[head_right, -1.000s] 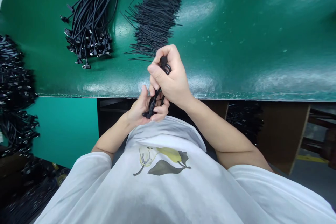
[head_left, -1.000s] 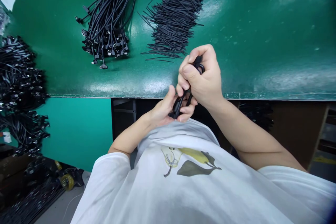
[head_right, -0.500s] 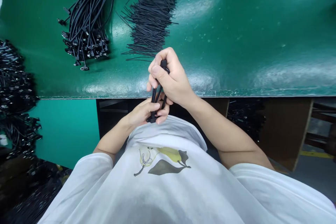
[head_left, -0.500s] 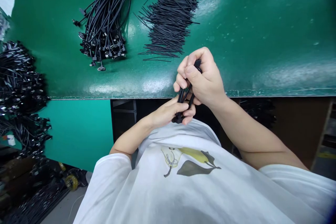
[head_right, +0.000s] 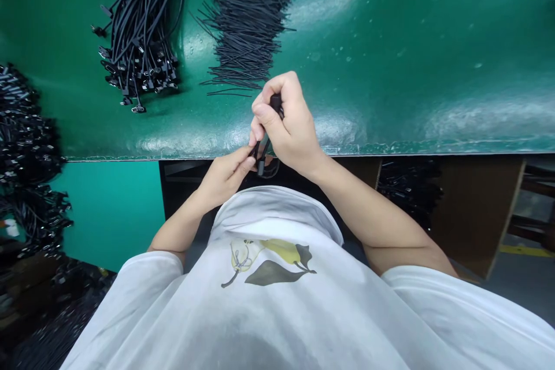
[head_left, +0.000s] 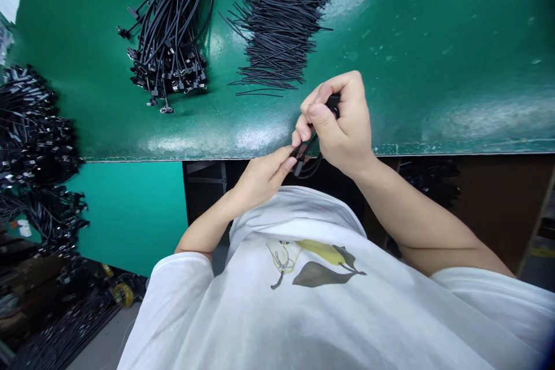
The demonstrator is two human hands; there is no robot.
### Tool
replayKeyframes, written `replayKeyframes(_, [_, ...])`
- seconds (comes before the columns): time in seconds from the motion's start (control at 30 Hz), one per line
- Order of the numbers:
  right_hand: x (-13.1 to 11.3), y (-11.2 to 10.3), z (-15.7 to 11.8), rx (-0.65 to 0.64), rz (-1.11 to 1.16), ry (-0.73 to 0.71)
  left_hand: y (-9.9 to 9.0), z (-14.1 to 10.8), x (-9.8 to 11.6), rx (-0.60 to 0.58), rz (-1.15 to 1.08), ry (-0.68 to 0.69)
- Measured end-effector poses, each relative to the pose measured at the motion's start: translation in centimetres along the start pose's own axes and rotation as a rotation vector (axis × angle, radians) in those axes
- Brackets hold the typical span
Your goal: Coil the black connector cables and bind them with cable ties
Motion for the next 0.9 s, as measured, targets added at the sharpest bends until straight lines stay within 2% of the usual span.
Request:
replayKeyframes(0.1, [-1.5,0.3,-0.2,0.005,0.024,-0.076,1.0,0.0,-0.4,-0.064,-0.291,-0.056])
replayKeyframes(0.17, [-2.0,0.4,-0.2,0.013,-0.011,-0.092,1.2,-0.2,-0.5,-0.040,-0.396,-0.065])
replayKeyframes(0.3, [-2.1,0.6,0.0,-0.013,-0.074,-0.171,0.5,-0.3,-0.4,0.092,-0.384,-0.018])
replayKeyframes(0.4, [-2.2,0.9,0.0,-0.048,-0.071,-0.264,0.4,0.2,-0.5,0.129,-0.427,-0.015])
replayKeyframes(0.5, [-2.4,0.9,-0.2,-0.021,-0.083,-0.300,0.9,1.0,-0.5,0.080,-0.481,-0.037])
replayKeyframes(0.67, [-2.9,1.4,-0.8,-0.006,-0.144,-0.300,2.7,1.3,-0.4,-0.129,-0.605,-0.072])
replayKeyframes(0.8, [-2.5,1.4,-0.8,-0.014,-0.133,-0.270,3.6,0.8,0.4,-0.245,-0.618,-0.017])
replayKeyframes(0.87, [-2.1,1.1,-0.6,0.001,-0.118,-0.253,3.4,0.6,0.6,-0.238,-0.536,0.006])
replayKeyframes(0.9, [-2.1,1.0,-0.5,0.009,-0.105,-0.257,2.9,0.6,0.4,-0.195,-0.477,0.002])
Point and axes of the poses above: each hand's wrist, its own z-axis towards the middle knuckle, its own y-axis out of the palm, x = y × z, the point moved 10 cm from there along z, towards the middle knuckle, and after that the axes turned 11 degrees about z, right-handed, at the moved point
